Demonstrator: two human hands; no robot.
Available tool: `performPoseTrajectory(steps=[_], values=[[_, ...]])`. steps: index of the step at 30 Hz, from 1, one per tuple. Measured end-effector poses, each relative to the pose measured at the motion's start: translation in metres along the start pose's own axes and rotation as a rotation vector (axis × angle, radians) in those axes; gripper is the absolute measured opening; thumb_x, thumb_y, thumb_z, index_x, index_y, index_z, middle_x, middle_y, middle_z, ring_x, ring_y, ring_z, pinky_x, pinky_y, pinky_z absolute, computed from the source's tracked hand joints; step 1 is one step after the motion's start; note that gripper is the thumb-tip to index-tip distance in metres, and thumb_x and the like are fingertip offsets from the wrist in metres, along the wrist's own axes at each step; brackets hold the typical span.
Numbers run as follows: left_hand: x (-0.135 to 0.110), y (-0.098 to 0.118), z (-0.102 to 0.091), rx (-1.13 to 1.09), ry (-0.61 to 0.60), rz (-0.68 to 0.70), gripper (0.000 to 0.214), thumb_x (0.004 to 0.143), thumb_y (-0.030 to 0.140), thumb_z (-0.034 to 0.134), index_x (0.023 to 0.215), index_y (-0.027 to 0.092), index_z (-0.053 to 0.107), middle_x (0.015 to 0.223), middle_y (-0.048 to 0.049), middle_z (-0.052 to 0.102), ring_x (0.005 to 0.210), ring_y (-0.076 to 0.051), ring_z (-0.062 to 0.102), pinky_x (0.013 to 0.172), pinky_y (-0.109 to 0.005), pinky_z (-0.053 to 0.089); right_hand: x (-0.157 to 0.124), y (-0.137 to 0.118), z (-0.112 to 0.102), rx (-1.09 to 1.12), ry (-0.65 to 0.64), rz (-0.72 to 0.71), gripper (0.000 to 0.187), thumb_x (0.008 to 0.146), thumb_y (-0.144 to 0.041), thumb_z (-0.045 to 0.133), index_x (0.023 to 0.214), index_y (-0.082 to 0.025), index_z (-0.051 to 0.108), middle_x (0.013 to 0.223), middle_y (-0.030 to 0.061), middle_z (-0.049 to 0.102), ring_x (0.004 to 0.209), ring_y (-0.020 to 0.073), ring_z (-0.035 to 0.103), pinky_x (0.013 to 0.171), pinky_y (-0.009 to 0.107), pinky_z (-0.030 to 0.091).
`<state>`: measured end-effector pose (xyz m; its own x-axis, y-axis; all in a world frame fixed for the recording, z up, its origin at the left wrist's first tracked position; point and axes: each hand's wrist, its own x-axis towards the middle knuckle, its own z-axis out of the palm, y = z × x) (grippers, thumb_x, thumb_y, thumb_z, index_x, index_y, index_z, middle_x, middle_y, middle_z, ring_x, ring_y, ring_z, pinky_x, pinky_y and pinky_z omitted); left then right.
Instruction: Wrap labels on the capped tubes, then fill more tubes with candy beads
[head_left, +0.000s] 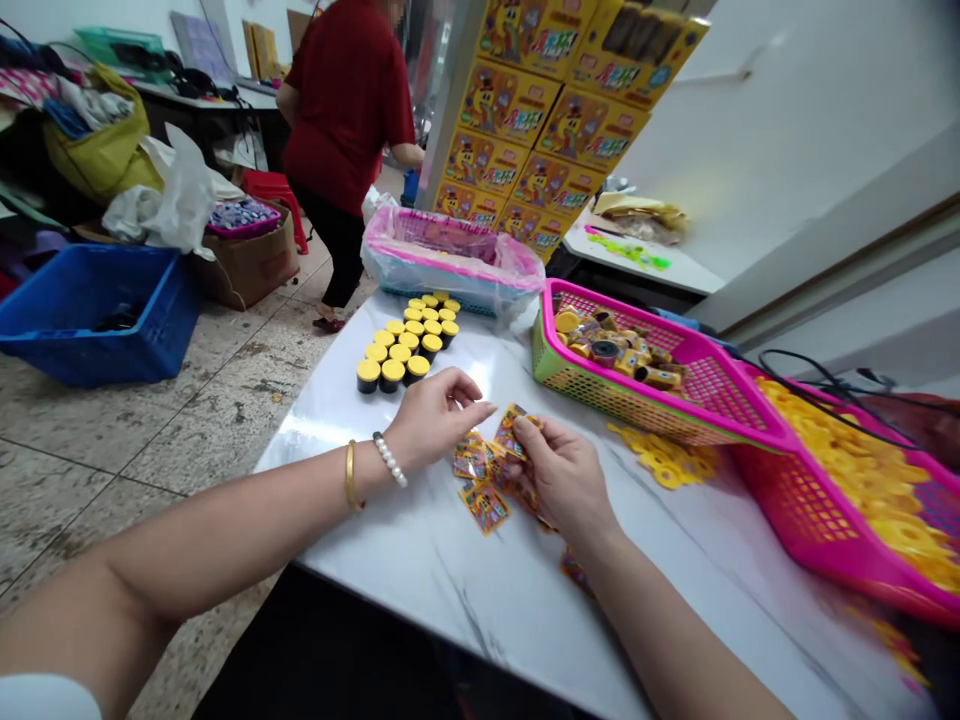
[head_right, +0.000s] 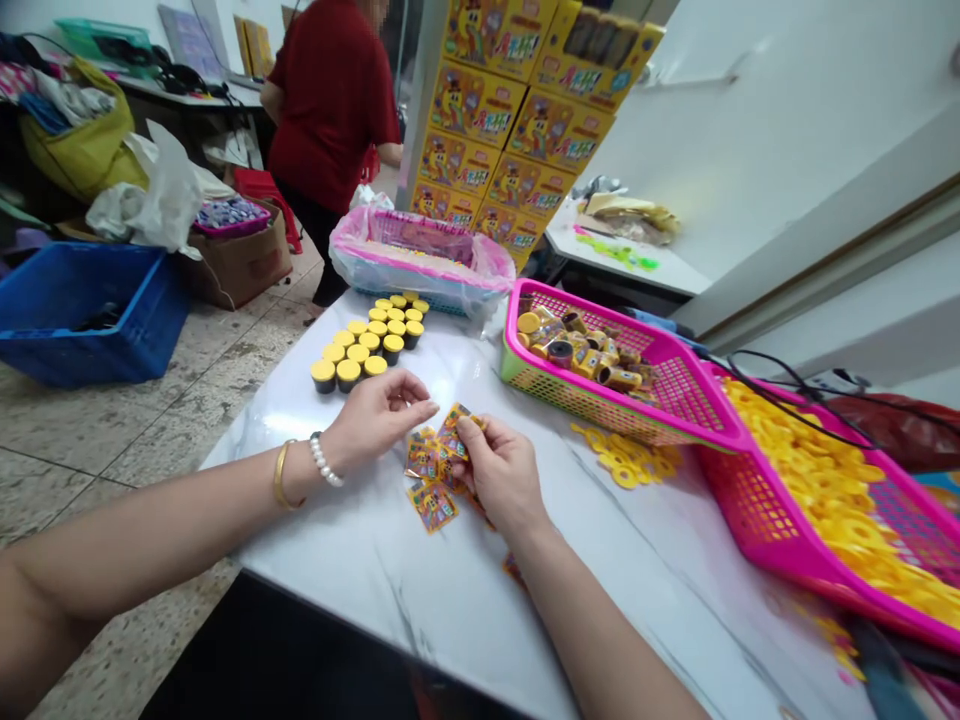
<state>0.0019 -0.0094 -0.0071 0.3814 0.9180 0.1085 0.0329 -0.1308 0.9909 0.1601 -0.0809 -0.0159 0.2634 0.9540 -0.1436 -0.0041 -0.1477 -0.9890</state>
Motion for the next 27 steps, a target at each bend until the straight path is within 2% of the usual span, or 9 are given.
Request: performPoseTrajectory(steps=[3,10,12,15,18,23,27], values=[[-0.005,0.004,0.001,-0.013,0.007,0.097,0.021,0.083,0.034,0.065,0.072,0.016,0.061,0.067,0.0009,0.059,0.063,-0.01,0.051,0.06,-0.021,0.041,-0.002,-0.003,0.003,-0.049,0.065,-0.065,0.049,0.069,-0.064,0.076,0.067,-0.019,0.057,0.049,-0.0066,0.047,0.039,0.0075,0.041,0.036,0.021,0.033],[-0.011,0.009,0.001,-0.006,0.013,0.109,0.031,0.087,0.042,0.058,0.071,0.016,0.066,0.062,-0.0002,0.061,0.06,-0.01,0.053,0.058,-0.022,0.04,-0.001,0.004,0.002,-0.154,0.053,-0.136,0.048,0.08,-0.065,0.065,0.065,-0.021,0.053,0.044,-0.0078,0.039,0.037,0.0072,0.031,0.035,0.022,0.024],[-0.01,0.007,0.001,0.007,-0.013,0.08,0.034,0.088,0.044,0.057,0.073,0.015,0.067,0.063,-0.0012,0.062,0.061,-0.011,0.055,0.059,-0.022,0.042,-0.001,0.005,0.002,-0.171,0.056,-0.161,0.05,0.081,-0.065,0.063,0.062,-0.021,0.05,0.044,-0.0076,0.038,0.037,0.007,0.03,0.035,0.022,0.024],[-0.008,0.001,0.003,0.024,-0.116,-0.024,0.033,0.083,0.046,0.064,0.079,0.014,0.069,0.073,-0.0038,0.068,0.065,-0.012,0.057,0.059,-0.022,0.043,-0.002,0.003,0.003,-0.222,0.042,-0.189,0.054,0.081,-0.066,0.063,0.057,-0.021,0.048,0.043,-0.006,0.042,0.037,0.0074,0.033,0.036,0.023,0.026],[-0.007,-0.002,0.004,0.044,-0.179,-0.082,0.026,0.078,0.04,0.069,0.078,0.014,0.07,0.075,-0.0037,0.069,0.068,-0.013,0.057,0.059,-0.021,0.043,-0.003,0.0,0.006,-0.196,-0.002,-0.141,0.052,0.078,-0.068,0.065,0.061,-0.021,0.051,0.044,-0.0053,0.047,0.037,0.009,0.04,0.036,0.022,0.031],[-0.006,0.002,0.001,0.032,-0.082,-0.078,0.018,0.079,0.031,0.068,0.073,0.015,0.067,0.072,-0.0018,0.066,0.065,-0.011,0.054,0.059,-0.021,0.041,-0.004,-0.002,0.007,-0.073,-0.05,-0.045,0.046,0.071,-0.062,0.075,0.071,-0.02,0.057,0.052,-0.0029,0.059,0.04,0.009,0.047,0.038,0.021,0.038],[-0.003,0.002,0.0,0.0,0.131,-0.037,0.021,0.078,0.035,0.07,0.085,0.016,0.065,0.074,0.001,0.062,0.056,-0.007,0.047,0.053,-0.02,0.037,-0.002,-0.003,0.003,-0.104,0.046,-0.104,0.045,0.073,-0.06,0.074,0.068,-0.019,0.057,0.052,-0.0021,0.06,0.04,0.0083,0.047,0.04,0.02,0.039]])
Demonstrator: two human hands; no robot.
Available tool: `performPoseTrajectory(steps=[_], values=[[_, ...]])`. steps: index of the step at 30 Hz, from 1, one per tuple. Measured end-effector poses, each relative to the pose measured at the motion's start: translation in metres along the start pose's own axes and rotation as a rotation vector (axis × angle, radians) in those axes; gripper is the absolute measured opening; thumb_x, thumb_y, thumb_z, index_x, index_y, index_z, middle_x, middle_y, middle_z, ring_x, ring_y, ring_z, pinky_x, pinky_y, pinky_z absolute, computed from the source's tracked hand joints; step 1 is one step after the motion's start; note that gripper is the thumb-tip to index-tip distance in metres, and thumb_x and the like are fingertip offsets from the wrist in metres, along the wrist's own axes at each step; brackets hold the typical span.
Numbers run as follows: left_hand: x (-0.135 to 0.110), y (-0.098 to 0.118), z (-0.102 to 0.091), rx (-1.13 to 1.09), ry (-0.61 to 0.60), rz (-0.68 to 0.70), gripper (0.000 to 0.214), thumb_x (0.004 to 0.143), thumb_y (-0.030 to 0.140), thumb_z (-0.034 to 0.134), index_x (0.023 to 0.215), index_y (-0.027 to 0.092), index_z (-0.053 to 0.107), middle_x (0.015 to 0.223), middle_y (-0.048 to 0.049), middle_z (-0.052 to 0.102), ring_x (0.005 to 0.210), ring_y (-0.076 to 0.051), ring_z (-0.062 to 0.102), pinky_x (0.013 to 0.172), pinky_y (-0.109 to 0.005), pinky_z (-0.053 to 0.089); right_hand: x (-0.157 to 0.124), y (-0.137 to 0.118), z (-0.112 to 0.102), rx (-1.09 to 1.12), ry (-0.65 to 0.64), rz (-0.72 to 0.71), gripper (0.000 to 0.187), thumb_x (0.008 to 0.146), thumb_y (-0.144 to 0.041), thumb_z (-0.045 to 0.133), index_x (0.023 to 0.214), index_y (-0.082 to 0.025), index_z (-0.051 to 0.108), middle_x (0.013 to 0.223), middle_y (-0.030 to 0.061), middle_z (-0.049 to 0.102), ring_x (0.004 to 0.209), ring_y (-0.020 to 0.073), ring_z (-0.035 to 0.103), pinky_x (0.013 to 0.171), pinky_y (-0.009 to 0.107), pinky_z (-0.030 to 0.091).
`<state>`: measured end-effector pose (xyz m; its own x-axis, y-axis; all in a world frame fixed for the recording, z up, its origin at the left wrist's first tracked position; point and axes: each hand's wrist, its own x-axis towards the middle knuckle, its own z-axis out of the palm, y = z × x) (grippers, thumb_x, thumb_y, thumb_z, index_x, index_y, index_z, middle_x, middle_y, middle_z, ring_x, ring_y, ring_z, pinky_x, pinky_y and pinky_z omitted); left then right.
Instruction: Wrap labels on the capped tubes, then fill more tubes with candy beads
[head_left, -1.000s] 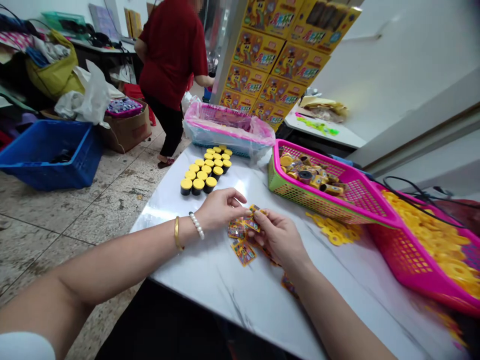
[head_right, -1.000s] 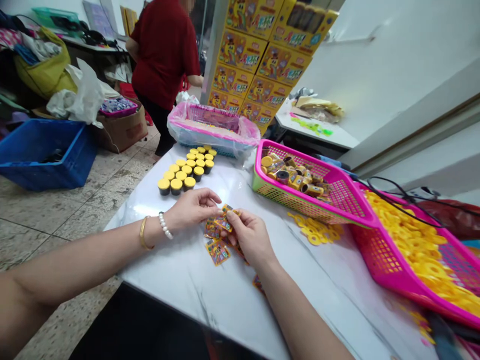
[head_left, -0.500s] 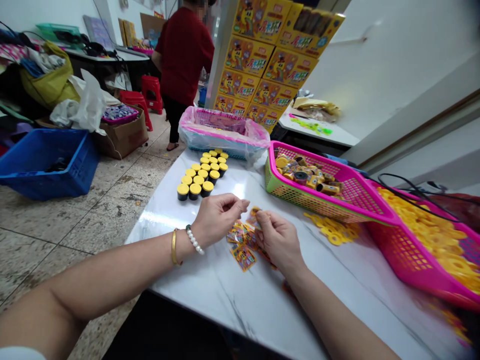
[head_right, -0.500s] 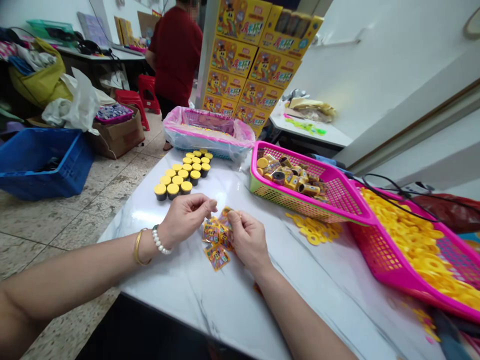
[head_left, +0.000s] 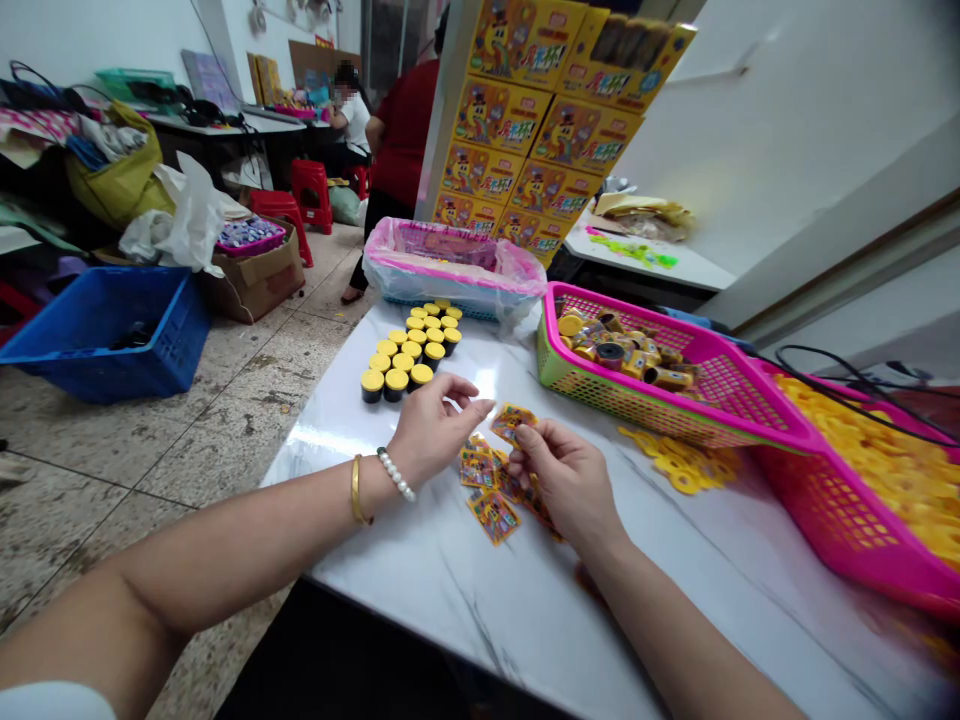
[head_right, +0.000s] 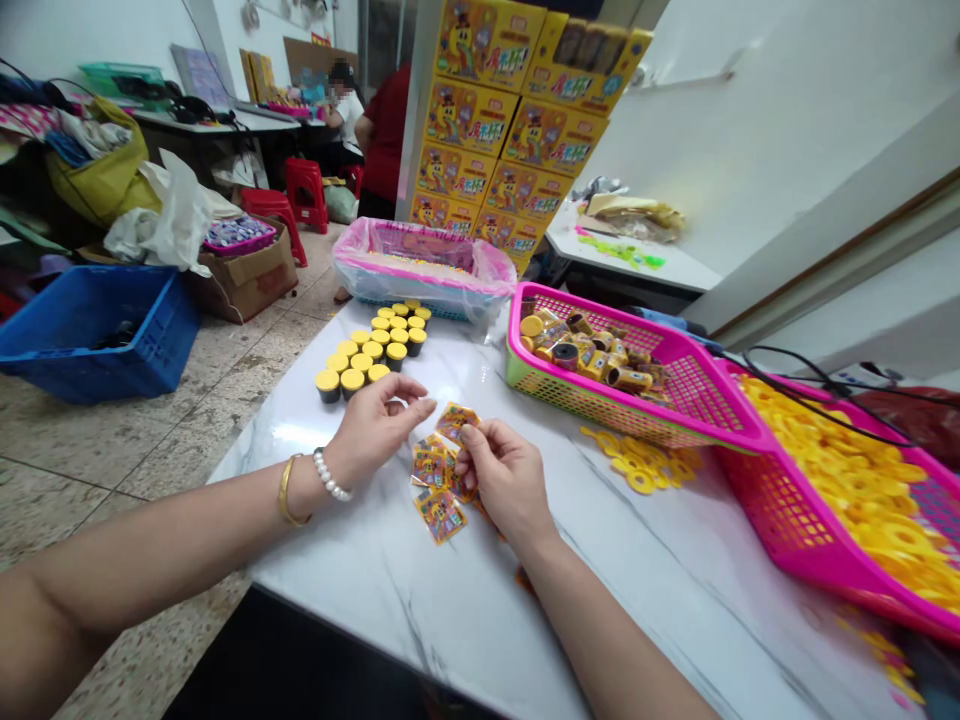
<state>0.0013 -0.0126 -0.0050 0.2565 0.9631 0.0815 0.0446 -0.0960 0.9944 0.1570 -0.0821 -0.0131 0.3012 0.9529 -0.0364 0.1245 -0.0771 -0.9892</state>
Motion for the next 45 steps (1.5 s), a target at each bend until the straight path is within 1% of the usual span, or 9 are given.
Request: performPoseTrajectory(steps=[7,12,19,24,30,34,37,41,45], values=[[-0.004,0.002,0.001,-0.06,-0.11,0.021,0.023,0.083,0.035,0.063,0.074,0.015,0.066,0.068,-0.0003,0.062,0.06,-0.009,0.051,0.056,-0.021,0.04,0.0,0.0,0.0,-0.033,0.009,-0.018,0.046,0.073,-0.064,0.072,0.066,-0.02,0.057,0.05,-0.0021,0.058,0.04,0.0104,0.048,0.039,0.023,0.04],[-0.004,0.005,0.0,-0.027,-0.003,0.061,0.02,0.081,0.034,0.066,0.079,0.014,0.069,0.072,-0.0006,0.066,0.057,-0.008,0.048,0.054,-0.021,0.039,0.0,0.0,0.002,-0.064,0.023,-0.022,0.047,0.072,-0.065,0.072,0.064,-0.021,0.058,0.048,-0.0018,0.057,0.04,0.011,0.047,0.039,0.023,0.039],[-0.01,0.008,0.003,0.052,-0.149,-0.037,0.015,0.076,0.029,0.072,0.079,0.015,0.076,0.076,-0.0036,0.073,0.071,-0.013,0.062,0.062,-0.021,0.045,-0.004,0.0,0.006,-0.103,-0.012,-0.075,0.044,0.077,-0.061,0.07,0.064,-0.022,0.055,0.048,-0.0027,0.054,0.041,0.0114,0.045,0.039,0.024,0.038],[-0.004,0.011,0.001,-0.069,-0.225,-0.23,0.015,0.073,0.027,0.076,0.073,0.012,0.074,0.06,0.0011,0.064,0.053,-0.009,0.053,0.051,-0.021,0.039,0.001,0.005,-0.001,-0.129,-0.102,-0.177,0.041,0.085,-0.055,0.064,0.064,-0.02,0.059,0.052,-0.0015,0.055,0.045,0.0117,0.048,0.042,0.024,0.042],[-0.007,0.006,-0.001,-0.489,-0.654,-0.26,0.033,0.064,0.036,0.086,0.074,0.013,0.065,0.059,0.0034,0.063,0.044,-0.007,0.054,0.045,-0.02,0.041,0.049,-0.006,-0.012,-0.192,0.043,-0.385,0.028,0.087,-0.045,0.063,0.076,-0.02,0.066,0.06,-0.0004,0.061,0.051,0.0135,0.058,0.048,0.024,0.047],[-0.016,0.007,-0.005,-0.466,-1.02,-0.233,0.055,0.042,0.053,0.092,0.068,0.013,0.065,0.057,0.0017,0.063,0.047,-0.009,0.058,0.048,-0.022,0.047,0.074,-0.009,0.025,-0.533,-0.134,-0.626,0.021,0.082,-0.042,0.068,0.085,-0.021,0.064,0.079,0.003,0.069,0.056,0.0146,0.063,0.053,0.027,0.049],[-0.016,0.012,-0.01,-0.434,-1.145,-0.252,0.057,0.04,0.055,0.092,0.072,0.014,0.07,0.06,0.0013,0.066,0.042,-0.008,0.056,0.044,-0.021,0.046,0.084,-0.003,0.061,-0.683,-0.187,-0.729,0.021,0.079,-0.038,0.07,0.088,-0.022,0.062,0.091,0.0048,0.071,0.058,0.0143,0.063,0.06,0.029,0.049],[-0.009,0.013,-0.013,-0.411,-1.052,-0.271,0.047,0.051,0.048,0.091,0.079,0.013,0.074,0.055,0.0012,0.064,0.038,-0.008,0.054,0.037,-0.019,0.034,0.086,0.005,0.072,-0.782,-0.141,-0.718,0.009,0.081,-0.027,0.061,0.089,-0.022,0.059,0.079,0.0006,0.067,0.06,0.0144,0.061,0.061,0.027,0.048],[-0.001,0.005,-0.007,-0.373,-0.817,-0.369,0.022,0.068,0.032,0.083,0.073,0.014,0.072,0.042,0.0037,0.054,0.034,-0.006,0.046,0.036,-0.018,0.022,0.078,-0.001,0.042,-0.856,-0.185,-0.655,0.038,0.082,-0.025,0.061,0.12,-0.024,0.056,0.091,0.0011,0.069,0.064,0.0144,0.062,0.058,0.026,0.047]])
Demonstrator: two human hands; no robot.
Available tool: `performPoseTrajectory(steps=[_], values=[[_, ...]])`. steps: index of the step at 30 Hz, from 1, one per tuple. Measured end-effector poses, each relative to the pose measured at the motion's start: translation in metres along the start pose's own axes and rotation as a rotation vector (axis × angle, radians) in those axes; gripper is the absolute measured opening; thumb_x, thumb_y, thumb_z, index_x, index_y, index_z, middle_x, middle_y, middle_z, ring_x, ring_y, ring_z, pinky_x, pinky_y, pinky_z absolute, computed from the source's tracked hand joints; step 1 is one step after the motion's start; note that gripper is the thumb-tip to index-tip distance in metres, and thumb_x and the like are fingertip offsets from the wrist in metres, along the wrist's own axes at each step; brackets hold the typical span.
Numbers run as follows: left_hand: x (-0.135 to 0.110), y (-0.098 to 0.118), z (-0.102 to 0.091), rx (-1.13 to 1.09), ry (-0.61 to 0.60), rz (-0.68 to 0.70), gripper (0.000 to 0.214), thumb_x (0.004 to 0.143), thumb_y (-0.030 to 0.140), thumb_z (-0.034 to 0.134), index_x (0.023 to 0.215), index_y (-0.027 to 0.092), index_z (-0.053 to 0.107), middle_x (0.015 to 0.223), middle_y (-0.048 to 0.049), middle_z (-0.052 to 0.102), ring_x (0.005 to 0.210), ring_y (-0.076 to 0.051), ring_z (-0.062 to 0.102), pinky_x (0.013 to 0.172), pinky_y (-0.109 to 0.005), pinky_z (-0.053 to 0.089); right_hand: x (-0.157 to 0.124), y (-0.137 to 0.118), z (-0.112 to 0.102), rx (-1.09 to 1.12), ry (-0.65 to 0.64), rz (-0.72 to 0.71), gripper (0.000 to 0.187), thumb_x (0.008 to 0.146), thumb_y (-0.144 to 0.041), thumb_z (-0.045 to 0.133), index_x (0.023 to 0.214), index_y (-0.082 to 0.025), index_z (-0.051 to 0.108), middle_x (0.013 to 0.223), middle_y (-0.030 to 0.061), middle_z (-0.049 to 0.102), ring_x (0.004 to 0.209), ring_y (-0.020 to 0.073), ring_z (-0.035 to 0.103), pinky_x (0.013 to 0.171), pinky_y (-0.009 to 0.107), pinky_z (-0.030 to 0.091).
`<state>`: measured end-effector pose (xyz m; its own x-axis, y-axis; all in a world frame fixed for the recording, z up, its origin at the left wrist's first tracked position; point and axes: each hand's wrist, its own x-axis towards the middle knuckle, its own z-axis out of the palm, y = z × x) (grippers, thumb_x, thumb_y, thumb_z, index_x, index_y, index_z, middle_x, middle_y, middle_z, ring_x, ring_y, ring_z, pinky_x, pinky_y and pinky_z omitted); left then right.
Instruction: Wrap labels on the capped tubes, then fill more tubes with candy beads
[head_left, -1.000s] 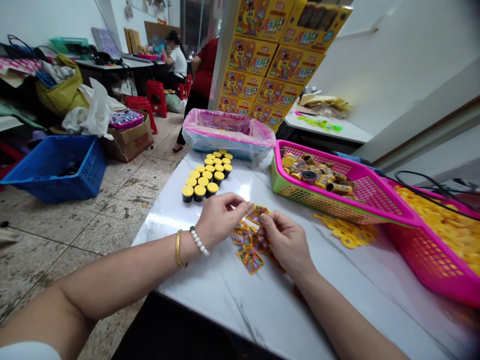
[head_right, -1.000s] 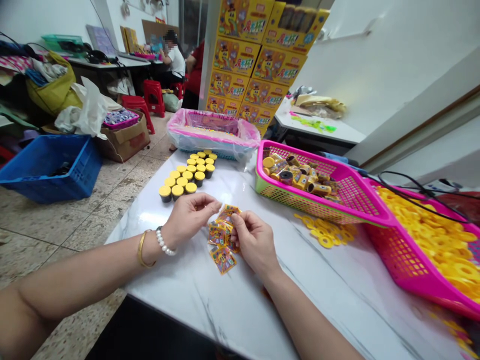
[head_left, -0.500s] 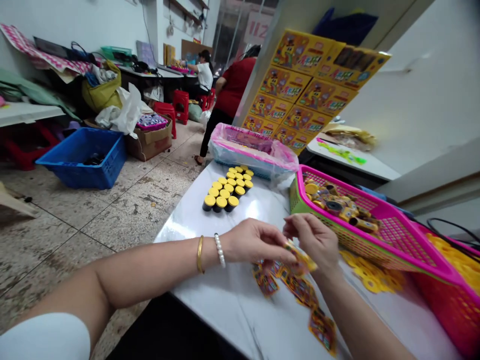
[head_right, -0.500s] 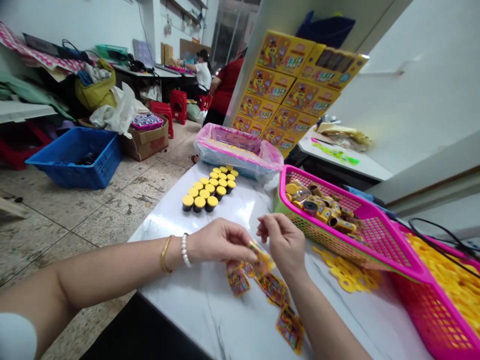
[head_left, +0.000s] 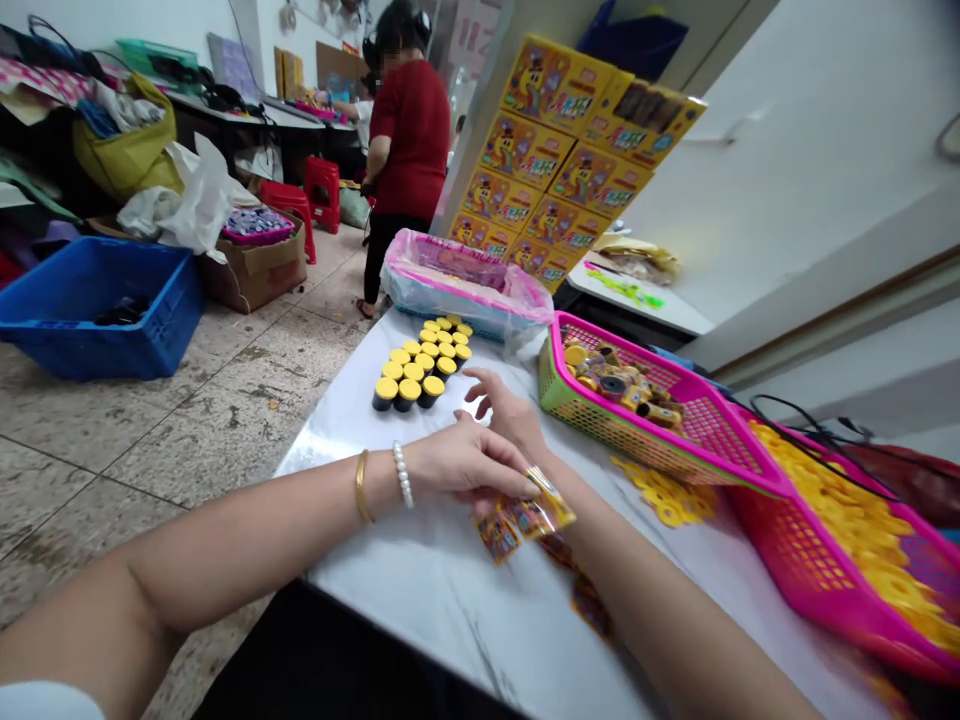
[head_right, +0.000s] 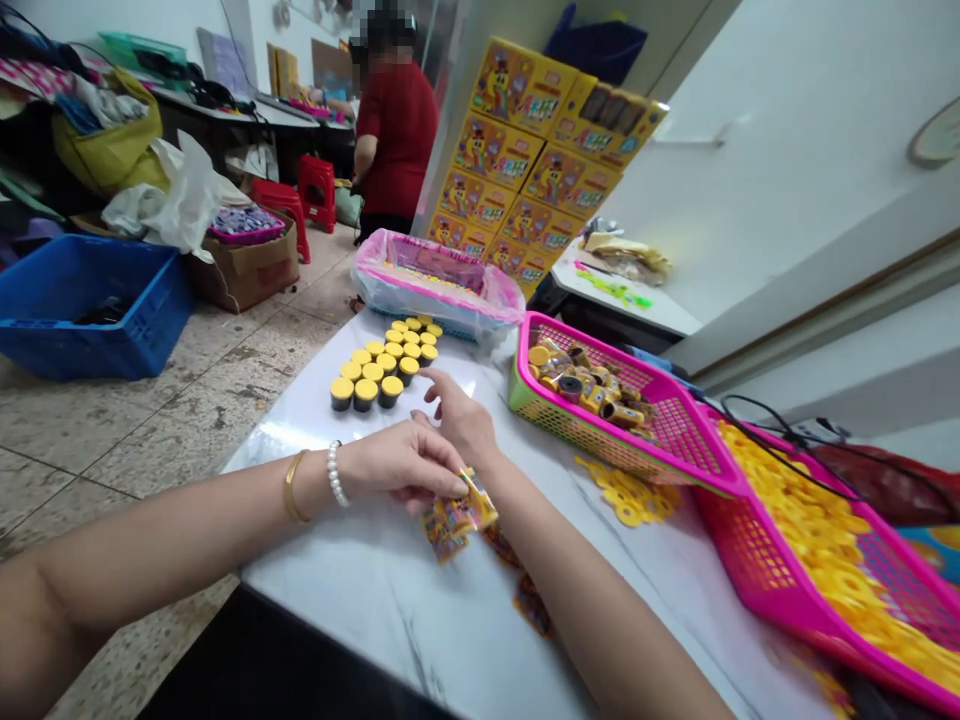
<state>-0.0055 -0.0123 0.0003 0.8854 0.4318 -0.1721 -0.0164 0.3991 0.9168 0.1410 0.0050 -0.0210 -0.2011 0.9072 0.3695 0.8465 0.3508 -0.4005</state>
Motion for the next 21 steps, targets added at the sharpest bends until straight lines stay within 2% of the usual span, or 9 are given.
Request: performPoseTrajectory(steps=[2,3,7,8,10,14,17,19,21], values=[[0.004,-0.004,0.0,0.016,0.066,-0.039,0.018,0.067,0.027,0.082,0.066,0.014,0.07,0.043,0.0041,0.053,0.035,-0.006,0.044,0.038,-0.019,0.024,-0.003,0.003,-0.012,-0.056,-0.047,-0.029,0.038,0.083,-0.026,0.063,0.12,-0.023,0.059,0.094,0.0027,0.068,0.065,0.0148,0.062,0.061,0.027,0.047],[0.005,-0.006,0.0,0.04,0.05,-0.053,0.018,0.066,0.026,0.083,0.066,0.014,0.07,0.045,0.0037,0.054,0.037,-0.006,0.045,0.039,-0.019,0.027,-0.002,0.002,-0.015,-0.075,-0.053,-0.056,0.033,0.084,-0.027,0.063,0.117,-0.022,0.061,0.094,0.0033,0.068,0.064,0.0144,0.061,0.064,0.028,0.048],[0.002,-0.01,-0.002,0.191,-0.232,-0.071,0.026,0.058,0.035,0.088,0.071,0.016,0.075,0.055,0.0012,0.06,0.044,-0.007,0.045,0.043,-0.021,0.032,0.015,-0.014,-0.007,-0.103,-0.041,-0.168,0.03,0.087,-0.034,0.062,0.113,-0.02,0.063,0.101,0.0056,0.069,0.061,0.0134,0.06,0.065,0.028,0.047],[0.0,-0.01,-0.004,0.225,-0.281,-0.068,0.03,0.056,0.038,0.089,0.072,0.016,0.076,0.056,0.0009,0.061,0.045,-0.007,0.045,0.043,-0.021,0.031,0.02,-0.02,-0.002,-0.127,-0.047,-0.182,0.029,0.087,-0.035,0.062,0.112,-0.02,0.063,0.103,0.0062,0.069,0.061,0.0135,0.06,0.063,0.028,0.045],[-0.002,-0.007,-0.006,0.253,-0.305,-0.054,0.037,0.051,0.045,0.09,0.07,0.017,0.076,0.055,0.001,0.06,0.046,-0.007,0.044,0.043,-0.022,0.029,0.027,-0.028,0.008,-0.188,-0.063,-0.187,0.021,0.087,-0.032,0.061,0.104,-0.019,0.063,0.105,0.007,0.068,0.06,0.0138,0.058,0.057,0.028,0.041],[-0.004,-0.002,-0.005,0.199,-0.24,-0.032,0.041,0.049,0.048,0.09,0.067,0.015,0.073,0.052,0.0019,0.056,0.047,-0.006,0.042,0.044,-0.022,0.029,0.027,-0.025,0.02,-0.208,-0.002,-0.159,0.007,0.082,-0.026,0.059,0.086,-0.02,0.059,0.091,0.0058,0.065,0.066,0.0171,0.058,0.054,0.027,0.037],[-0.001,0.0,-0.004,0.086,-0.162,-0.04,0.036,0.051,0.04,0.091,0.065,0.014,0.071,0.049,0.0023,0.055,0.043,-0.006,0.042,0.041,-0.02,0.027,0.019,-0.01,0.013,-0.104,0.081,-0.102,0.018,0.077,-0.026,0.06,0.093,-0.019,0.059,0.085,0.0046,0.063,0.066,0.0178,0.058,0.055,0.028,0.041],[0.002,0.002,-0.006,-0.046,0.005,-0.02,0.029,0.056,0.034,0.088,0.064,0.013,0.069,0.045,0.0035,0.051,0.04,-0.005,0.039,0.038,-0.019,0.021,0.013,0.002,-0.002,0.001,0.149,-0.035,0.032,0.074,-0.027,0.062,0.105,-0.018,0.061,0.083,0.0038,0.062,0.063,0.0171,0.057,0.057,0.03,0.045],[0.005,0.006,-0.01,-0.225,0.226,0.034,0.021,0.064,0.027,0.084,0.068,0.011,0.07,0.049,0.0027,0.054,0.039,-0.003,0.038,0.036,-0.017,0.015,0.006,0.012,-0.023,0.15,0.217,0.074,0.035,0.073,-0.031,0.066,0.106,-0.017,0.064,0.082,0.0041,0.063,0.064,0.017,0.058,0.059,0.031,0.048]])
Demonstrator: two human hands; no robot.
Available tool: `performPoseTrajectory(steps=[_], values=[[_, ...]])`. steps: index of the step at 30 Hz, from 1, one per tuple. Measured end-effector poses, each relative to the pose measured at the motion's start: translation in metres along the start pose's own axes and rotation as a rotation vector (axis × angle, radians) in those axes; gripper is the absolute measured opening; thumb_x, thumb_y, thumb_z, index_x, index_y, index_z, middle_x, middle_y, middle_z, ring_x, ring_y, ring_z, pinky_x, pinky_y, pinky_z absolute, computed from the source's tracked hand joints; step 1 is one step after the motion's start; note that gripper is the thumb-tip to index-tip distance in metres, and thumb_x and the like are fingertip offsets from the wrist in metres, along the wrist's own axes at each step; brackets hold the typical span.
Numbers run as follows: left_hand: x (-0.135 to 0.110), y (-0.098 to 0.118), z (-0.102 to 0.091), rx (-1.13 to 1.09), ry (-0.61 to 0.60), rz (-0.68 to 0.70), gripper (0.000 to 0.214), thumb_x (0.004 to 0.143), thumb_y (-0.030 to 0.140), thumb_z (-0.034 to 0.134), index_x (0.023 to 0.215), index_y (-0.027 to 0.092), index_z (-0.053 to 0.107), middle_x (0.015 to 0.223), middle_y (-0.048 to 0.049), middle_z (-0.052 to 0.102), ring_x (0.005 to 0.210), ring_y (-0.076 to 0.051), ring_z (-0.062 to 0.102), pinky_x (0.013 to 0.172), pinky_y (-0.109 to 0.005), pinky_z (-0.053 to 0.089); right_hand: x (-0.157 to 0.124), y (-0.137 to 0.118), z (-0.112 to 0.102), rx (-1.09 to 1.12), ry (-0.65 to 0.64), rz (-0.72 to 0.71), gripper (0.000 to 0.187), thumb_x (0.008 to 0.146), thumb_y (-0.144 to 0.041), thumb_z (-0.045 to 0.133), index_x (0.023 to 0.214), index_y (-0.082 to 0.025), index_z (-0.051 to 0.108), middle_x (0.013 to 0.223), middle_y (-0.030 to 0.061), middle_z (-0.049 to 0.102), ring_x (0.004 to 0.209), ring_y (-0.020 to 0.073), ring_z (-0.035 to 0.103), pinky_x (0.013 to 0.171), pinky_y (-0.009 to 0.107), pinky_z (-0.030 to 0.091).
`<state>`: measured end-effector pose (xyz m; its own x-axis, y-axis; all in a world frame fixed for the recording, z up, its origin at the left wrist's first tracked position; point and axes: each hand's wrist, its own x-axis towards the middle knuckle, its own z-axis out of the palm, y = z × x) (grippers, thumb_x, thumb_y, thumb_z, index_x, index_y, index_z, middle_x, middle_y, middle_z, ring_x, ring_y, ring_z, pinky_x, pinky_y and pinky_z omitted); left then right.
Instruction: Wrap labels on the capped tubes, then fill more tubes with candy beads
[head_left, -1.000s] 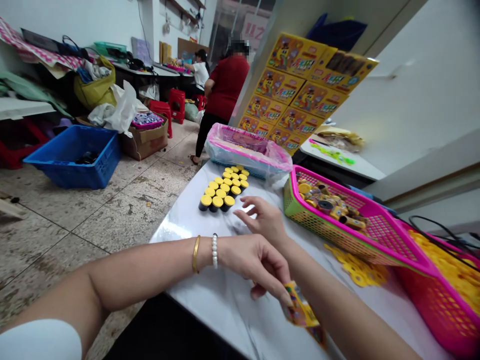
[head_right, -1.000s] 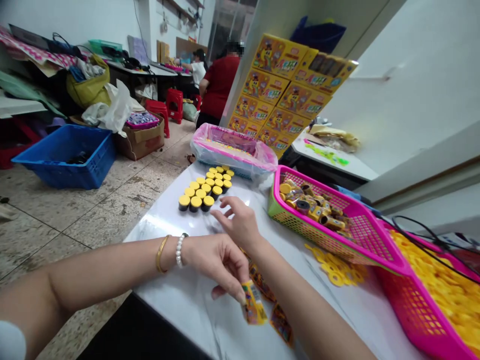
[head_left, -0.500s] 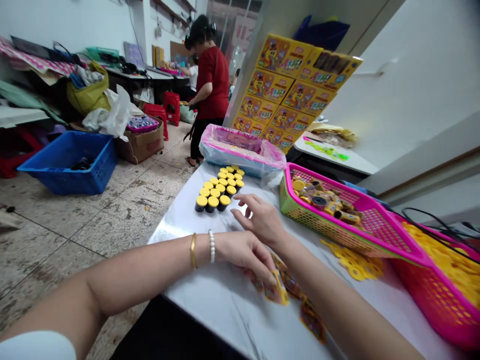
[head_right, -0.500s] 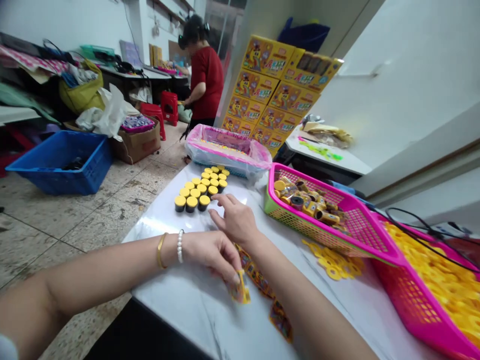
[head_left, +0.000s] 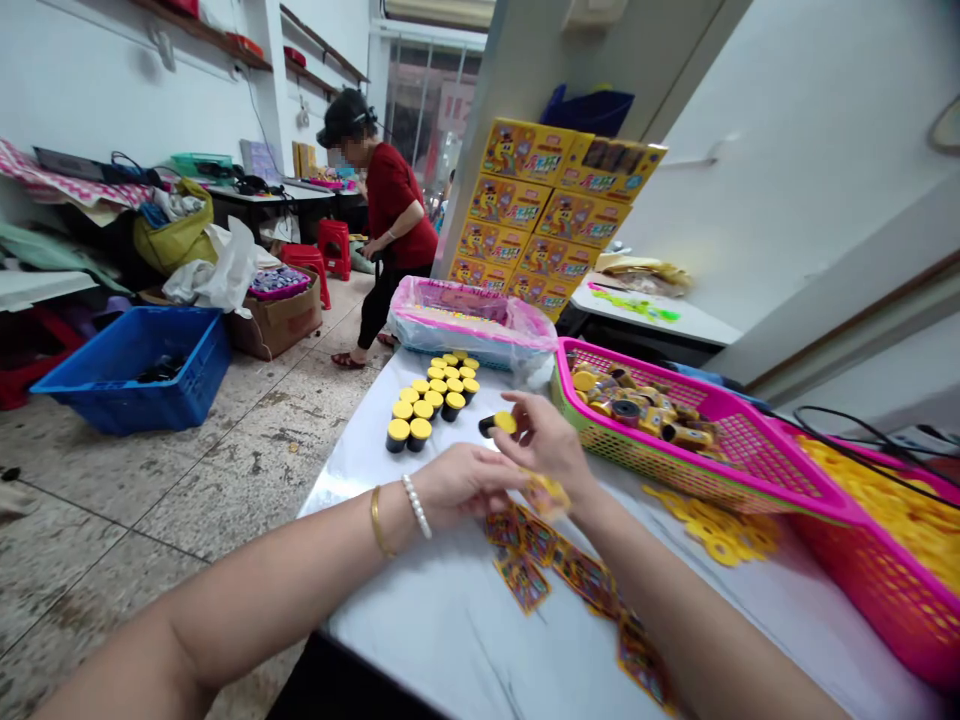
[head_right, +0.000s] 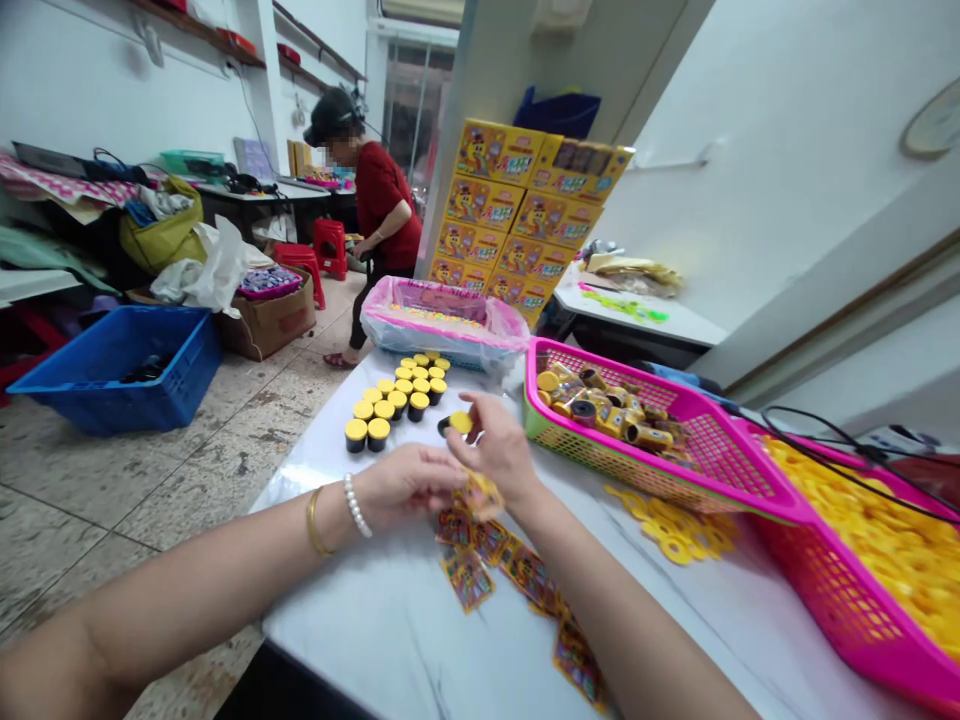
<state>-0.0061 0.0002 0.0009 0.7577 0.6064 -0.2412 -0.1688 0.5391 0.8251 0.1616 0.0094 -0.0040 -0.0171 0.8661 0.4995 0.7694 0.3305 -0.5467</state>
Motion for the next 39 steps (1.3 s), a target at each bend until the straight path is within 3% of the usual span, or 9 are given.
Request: performPoseTrajectory(steps=[4,8,13,19,24,29,33,36,39], values=[[0.006,0.011,-0.006,-0.305,0.222,0.051,0.009,0.077,0.012,0.071,0.085,0.008,0.072,0.079,-0.0049,0.07,0.041,0.001,0.037,0.033,-0.012,0.012,-0.015,0.0,-0.042,0.539,0.09,0.377,0.032,0.073,-0.043,0.074,0.094,-0.019,0.067,0.083,0.0052,0.067,0.065,0.0176,0.063,0.055,0.031,0.052],[0.007,0.012,-0.007,-0.368,0.278,0.031,0.007,0.083,0.007,0.062,0.083,0.007,0.069,0.076,-0.0047,0.069,0.039,0.001,0.038,0.031,-0.01,0.014,-0.039,-0.015,-0.048,0.824,0.144,0.473,0.034,0.072,-0.045,0.079,0.094,-0.021,0.069,0.088,0.0048,0.071,0.07,0.0171,0.067,0.061,0.032,0.056],[0.007,0.01,-0.007,-0.367,0.258,0.053,0.01,0.085,0.006,0.058,0.085,0.007,0.069,0.074,-0.0043,0.067,0.038,0.001,0.039,0.03,-0.009,0.016,-0.047,-0.023,-0.033,0.804,0.108,0.458,0.038,0.073,-0.048,0.079,0.099,-0.021,0.071,0.093,0.0047,0.072,0.077,0.0175,0.066,0.076,0.036,0.057],[0.008,0.008,-0.01,-0.369,0.17,0.054,0.009,0.079,0.014,0.069,0.085,0.008,0.07,0.071,-0.002,0.064,0.038,0.001,0.035,0.031,-0.011,0.012,-0.047,-0.021,-0.037,0.585,0.185,0.395,0.035,0.072,-0.044,0.08,0.094,-0.02,0.07,0.087,0.004,0.07,0.08,0.0178,0.066,0.076,0.032,0.056],[0.008,0.004,-0.011,-0.303,0.105,0.078,0.015,0.077,0.018,0.07,0.089,0.008,0.071,0.082,-0.0068,0.07,0.039,0.001,0.032,0.033,-0.013,0.011,-0.056,-0.031,-0.035,0.518,0.135,0.21,0.03,0.079,-0.036,0.075,0.104,-0.022,0.067,0.115,0.0088,0.07,0.106,0.0223,0.067,0.097,0.038,0.052],[0.008,0.002,-0.009,-0.203,0.198,0.179,0.023,0.068,0.026,0.079,0.077,0.008,0.068,0.063,-0.0003,0.059,0.042,-0.001,0.033,0.036,-0.016,0.01,-0.058,-0.034,-0.028,0.607,0.097,0.228,0.026,0.078,-0.036,0.076,0.099,-0.024,0.065,0.09,0.0037,0.071,0.079,0.0169,0.069,0.071,0.029,0.059],[0.004,0.002,-0.005,-0.071,0.322,0.277,0.039,0.062,0.038,0.086,0.083,0.01,0.068,0.062,0.0022,0.054,0.049,-0.003,0.04,0.041,-0.015,0.02,-0.056,-0.029,-0.031,0.615,0.14,0.213,0.028,0.074,-0.035,0.081,0.095,-0.025,0.066,0.085,0.0014,0.069,0.076,0.0155,0.067,0.071,0.028,0.059],[0.002,0.003,-0.003,0.021,0.165,0.238,0.055,0.059,0.045,0.088,0.098,0.013,0.068,0.08,-0.0018,0.062,0.062,-0.008,0.054,0.048,-0.017,0.034,-0.055,-0.029,-0.038,0.572,0.091,0.176,0.03,0.072,-0.033,0.082,0.097,-0.024,0.069,0.09,0.0033,0.07,0.081,0.0179,0.069,0.076,0.031,0.06],[0.002,0.001,-0.002,0.081,0.026,0.194,0.056,0.057,0.05,0.088,0.091,0.011,0.067,0.075,-0.0011,0.061,0.061,-0.009,0.055,0.052,-0.02,0.038,-0.06,-0.03,-0.045,0.491,-0.004,0.147,0.029,0.074,-0.03,0.079,0.101,-0.024,0.073,0.095,0.0051,0.069,0.081,0.0184,0.069,0.07,0.03,0.061]])
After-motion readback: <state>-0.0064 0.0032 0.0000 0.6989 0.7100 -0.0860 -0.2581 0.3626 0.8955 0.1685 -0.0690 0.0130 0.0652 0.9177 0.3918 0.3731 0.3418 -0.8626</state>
